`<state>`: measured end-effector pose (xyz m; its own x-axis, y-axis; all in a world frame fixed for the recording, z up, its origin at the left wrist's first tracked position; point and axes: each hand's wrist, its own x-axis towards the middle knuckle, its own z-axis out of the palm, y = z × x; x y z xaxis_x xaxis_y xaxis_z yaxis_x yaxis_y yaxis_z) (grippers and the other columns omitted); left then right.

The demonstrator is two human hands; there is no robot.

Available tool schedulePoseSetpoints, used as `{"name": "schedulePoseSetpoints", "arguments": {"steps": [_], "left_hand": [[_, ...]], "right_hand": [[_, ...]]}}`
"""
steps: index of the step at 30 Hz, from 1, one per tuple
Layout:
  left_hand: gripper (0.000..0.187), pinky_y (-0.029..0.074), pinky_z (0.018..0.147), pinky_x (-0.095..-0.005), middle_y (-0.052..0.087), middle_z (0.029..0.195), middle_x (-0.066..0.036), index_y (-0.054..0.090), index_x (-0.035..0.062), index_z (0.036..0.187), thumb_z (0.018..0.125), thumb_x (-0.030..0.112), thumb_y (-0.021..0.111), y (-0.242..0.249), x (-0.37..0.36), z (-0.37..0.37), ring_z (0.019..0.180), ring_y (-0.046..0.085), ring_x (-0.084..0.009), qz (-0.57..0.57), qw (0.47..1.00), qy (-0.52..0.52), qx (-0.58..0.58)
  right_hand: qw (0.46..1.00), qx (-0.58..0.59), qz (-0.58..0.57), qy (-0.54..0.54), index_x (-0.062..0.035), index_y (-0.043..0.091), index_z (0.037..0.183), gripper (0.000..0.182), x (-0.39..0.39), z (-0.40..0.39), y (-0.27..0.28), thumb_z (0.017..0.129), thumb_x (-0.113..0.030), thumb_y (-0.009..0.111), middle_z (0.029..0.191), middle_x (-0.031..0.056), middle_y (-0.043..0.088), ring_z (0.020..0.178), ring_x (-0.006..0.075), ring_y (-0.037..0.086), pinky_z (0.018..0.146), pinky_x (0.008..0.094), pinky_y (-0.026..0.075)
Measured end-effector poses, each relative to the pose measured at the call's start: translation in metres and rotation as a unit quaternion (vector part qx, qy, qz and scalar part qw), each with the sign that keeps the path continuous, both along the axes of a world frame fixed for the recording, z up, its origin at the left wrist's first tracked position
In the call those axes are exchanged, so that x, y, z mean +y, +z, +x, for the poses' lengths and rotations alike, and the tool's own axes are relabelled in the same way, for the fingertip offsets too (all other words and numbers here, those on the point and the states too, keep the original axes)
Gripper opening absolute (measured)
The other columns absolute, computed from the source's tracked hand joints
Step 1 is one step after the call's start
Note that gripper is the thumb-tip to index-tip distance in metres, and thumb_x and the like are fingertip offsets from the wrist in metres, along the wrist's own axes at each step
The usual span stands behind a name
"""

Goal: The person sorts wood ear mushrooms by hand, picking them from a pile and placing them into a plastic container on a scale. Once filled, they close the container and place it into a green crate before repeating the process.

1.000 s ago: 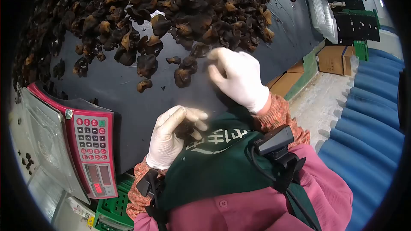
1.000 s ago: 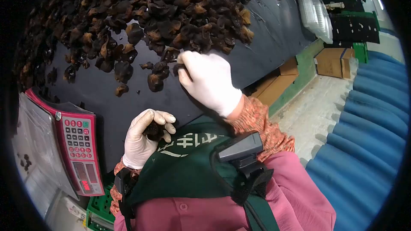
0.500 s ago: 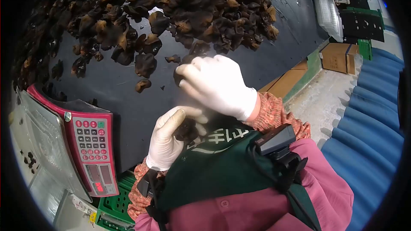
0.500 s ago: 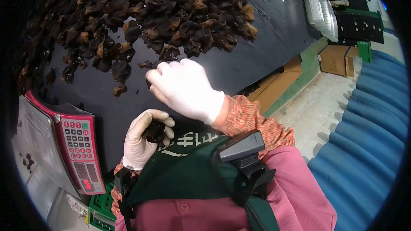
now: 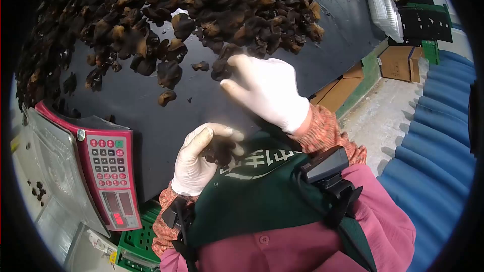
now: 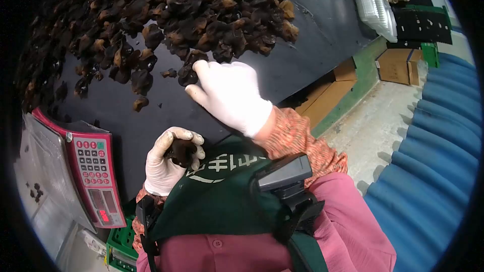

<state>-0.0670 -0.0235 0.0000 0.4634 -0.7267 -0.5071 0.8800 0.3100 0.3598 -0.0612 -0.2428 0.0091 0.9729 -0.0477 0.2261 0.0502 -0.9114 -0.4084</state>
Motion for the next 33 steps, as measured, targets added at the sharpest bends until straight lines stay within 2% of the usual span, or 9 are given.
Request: {"name": "schedulePoseSetpoints", "arguments": {"steps": [2,6,9,11,19,22,26,29,33], "left_hand": [[0.037,0.058,0.069,-0.0356,0.068,0.107,-0.019,0.066,0.0008,0.113,0.102,0.033,0.051,-0.001,0.003,-0.001,0.088,0.068,-0.0287,-0.005,1.000,0.003,-0.003],[0.041,0.057,0.070,-0.0350,0.068,0.111,-0.019,0.063,0.0011,0.120,0.103,0.035,0.049,-0.002,0.004,0.000,0.090,0.069,-0.0283,0.007,1.000,-0.003,-0.015],[0.039,0.056,0.076,-0.0337,0.070,0.113,-0.014,0.063,0.0027,0.125,0.105,0.032,0.048,0.005,0.001,0.006,0.093,0.069,-0.0229,0.011,0.999,-0.016,0.028],[0.042,0.055,0.078,-0.0341,0.070,0.114,-0.011,0.062,0.0069,0.128,0.105,0.038,0.046,0.011,0.000,0.010,0.094,0.068,-0.0214,0.037,0.998,-0.034,0.040],[0.041,0.055,0.072,-0.0377,0.069,0.107,-0.018,0.066,0.0034,0.111,0.104,0.039,0.047,0.006,0.017,0.000,0.091,0.068,-0.0283,0.044,0.999,0.016,0.022],[0.041,0.055,0.072,-0.0378,0.068,0.105,-0.018,0.065,0.0031,0.111,0.103,0.039,0.047,0.009,0.023,-0.002,0.089,0.068,-0.0282,0.047,0.998,0.036,0.013],[0.042,0.055,0.073,-0.0370,0.068,0.108,-0.017,0.065,0.0023,0.112,0.104,0.039,0.046,0.013,0.029,-0.002,0.090,0.068,-0.0280,0.052,0.996,0.065,0.008],[0.043,0.055,0.074,-0.0369,0.068,0.109,-0.017,0.064,0.0016,0.114,0.103,0.040,0.046,0.009,0.029,0.003,0.091,0.067,-0.0281,0.062,0.996,0.066,0.007],[0.044,0.055,0.074,-0.0365,0.068,0.110,-0.017,0.062,0.0011,0.117,0.103,0.039,0.046,0.009,0.029,0.006,0.091,0.067,-0.0275,0.057,0.997,0.033,-0.031]], "right_hand": [[0.999,-0.005,-0.043,0.013,-0.0084,0.067,0.091,0.017,0.001,0.005,-0.012,0.083,-0.021,0.074,0.073,0.0087,0.066,0.059,0.0230,0.064,0.055,0.0321,0.050],[0.981,0.090,0.170,-0.041,-0.0096,0.064,0.084,0.009,-0.005,-0.006,0.007,0.084,-0.016,0.070,0.065,0.0069,0.062,0.057,0.0280,0.064,0.056,0.0363,0.049],[0.930,0.189,0.316,-0.006,-0.0032,0.065,0.088,0.006,-0.011,-0.015,0.037,0.086,-0.007,0.069,0.064,-0.0033,0.058,0.055,0.0009,0.046,0.051,0.0203,0.039],[0.895,0.253,0.367,0.012,-0.0011,0.065,0.088,0.006,-0.007,-0.017,0.052,0.086,-0.004,0.069,0.067,-0.0033,0.061,0.056,-0.0004,0.049,0.053,0.0185,0.039],[0.989,-0.037,0.049,0.133,-0.0090,0.069,0.110,0.027,0.025,0.027,0.009,0.083,-0.010,0.072,0.084,0.0053,0.066,0.067,0.0196,0.064,0.061,0.0321,0.051],[0.981,-0.027,-0.093,0.167,-0.0096,0.065,0.101,0.018,0.046,0.071,-0.004,0.084,-0.016,0.066,0.079,0.0073,0.060,0.071,0.0264,0.064,0.063,0.0387,0.050],[0.986,-0.064,0.094,0.124,-0.0090,0.066,0.094,0.012,0.037,0.064,0.010,0.086,-0.018,0.064,0.081,0.0101,0.064,0.073,0.0295,0.066,0.064,0.0401,0.052],[0.937,0.170,0.300,0.055,-0.0026,0.070,0.093,0.021,0.024,0.048,0.023,0.089,-0.022,0.065,0.073,0.0129,0.066,0.064,0.0272,0.064,0.061,0.0352,0.050],[0.904,0.239,0.356,0.011,0.0011,0.069,0.091,0.025,0.018,0.038,0.027,0.091,-0.024,0.065,0.064,0.0126,0.060,0.056,0.0188,0.056,0.057,0.0335,0.045]]}}
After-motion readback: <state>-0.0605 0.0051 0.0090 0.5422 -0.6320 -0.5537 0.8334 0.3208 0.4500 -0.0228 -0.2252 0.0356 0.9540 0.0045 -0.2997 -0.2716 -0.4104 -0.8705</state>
